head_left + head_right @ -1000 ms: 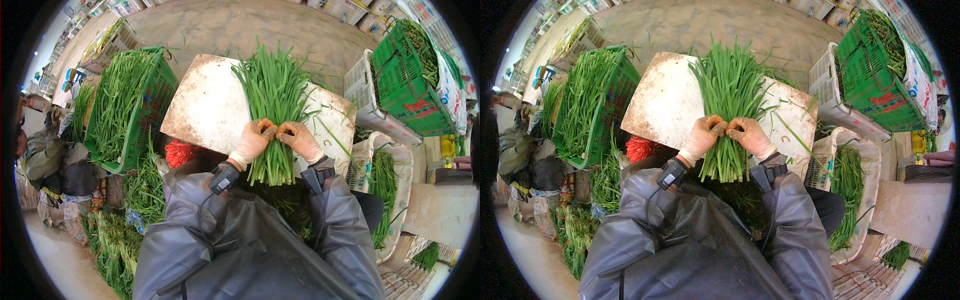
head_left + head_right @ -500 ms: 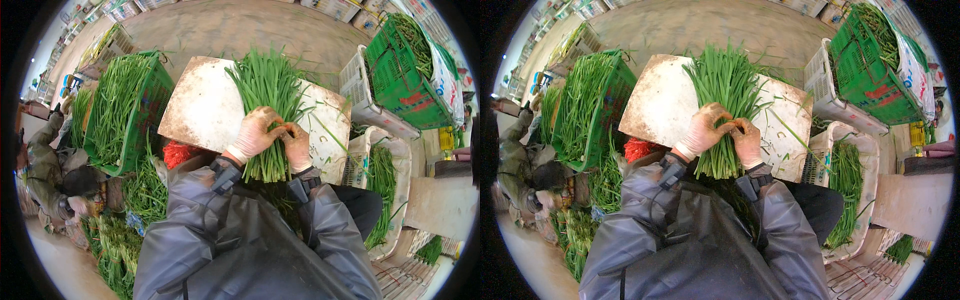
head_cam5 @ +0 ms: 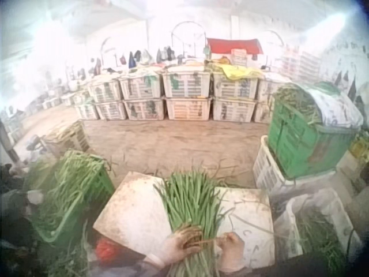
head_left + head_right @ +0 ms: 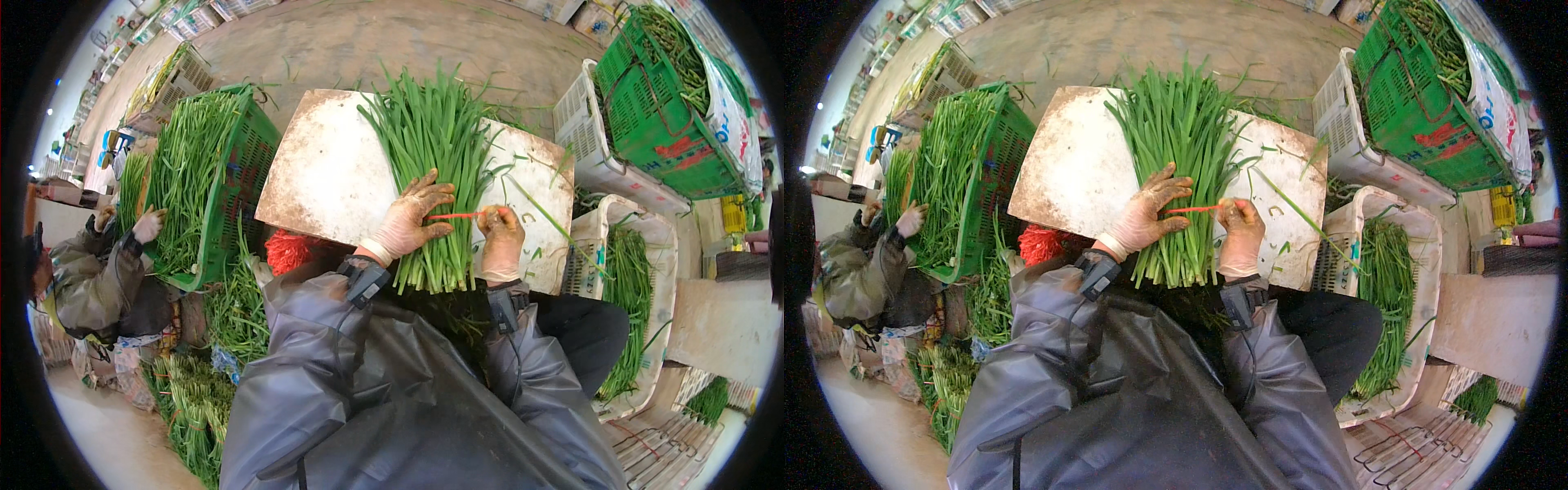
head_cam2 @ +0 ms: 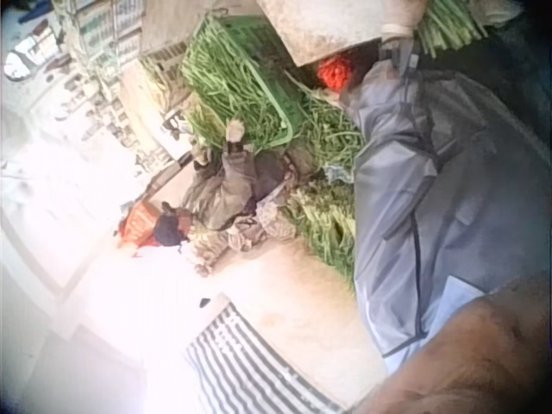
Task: The person gathers green onions from a white basket, aligns them into a neat bunch on a low board, and secures the bundle with a red rubber band. The person repeats this process, placing finished bundles on the floor beside the workspace.
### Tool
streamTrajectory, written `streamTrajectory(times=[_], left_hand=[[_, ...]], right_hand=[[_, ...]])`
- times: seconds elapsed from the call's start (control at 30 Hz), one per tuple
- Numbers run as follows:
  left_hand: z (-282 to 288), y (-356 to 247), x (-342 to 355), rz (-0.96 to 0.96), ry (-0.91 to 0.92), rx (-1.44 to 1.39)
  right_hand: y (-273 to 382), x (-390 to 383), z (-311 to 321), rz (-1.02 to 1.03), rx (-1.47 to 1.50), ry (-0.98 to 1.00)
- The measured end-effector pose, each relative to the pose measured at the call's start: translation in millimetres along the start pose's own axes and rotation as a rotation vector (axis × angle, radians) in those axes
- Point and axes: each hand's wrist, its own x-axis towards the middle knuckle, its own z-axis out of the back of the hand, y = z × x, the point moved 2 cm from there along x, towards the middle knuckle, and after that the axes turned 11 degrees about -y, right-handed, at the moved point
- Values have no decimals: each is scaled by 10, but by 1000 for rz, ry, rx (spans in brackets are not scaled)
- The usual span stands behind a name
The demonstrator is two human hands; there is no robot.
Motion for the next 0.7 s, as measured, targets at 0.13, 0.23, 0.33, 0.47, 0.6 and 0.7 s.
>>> streamTrajectory(times=[0.13, 0.23, 0.33, 0.47, 0.6, 0.7], left_hand=[[2, -23, 22, 8, 2, 25], [50, -88, 27, 20, -84, -42], [60, -167, 39, 17, -161, -10], [10, -228, 66, 33, -173, 77], [-70, -232, 77, 7, -228, 150], [-136, -201, 81, 9, -250, 208]], right_hand=[[-41, 17, 68, -36, -129, 30], [79, -28, 20, 33, -87, 189], [231, -17, -62, 82, -140, 206], [309, -3, -181, 77, -145, 225], [335, 52, -255, 129, -178, 296], [347, 60, -324, 133, -203, 315]])
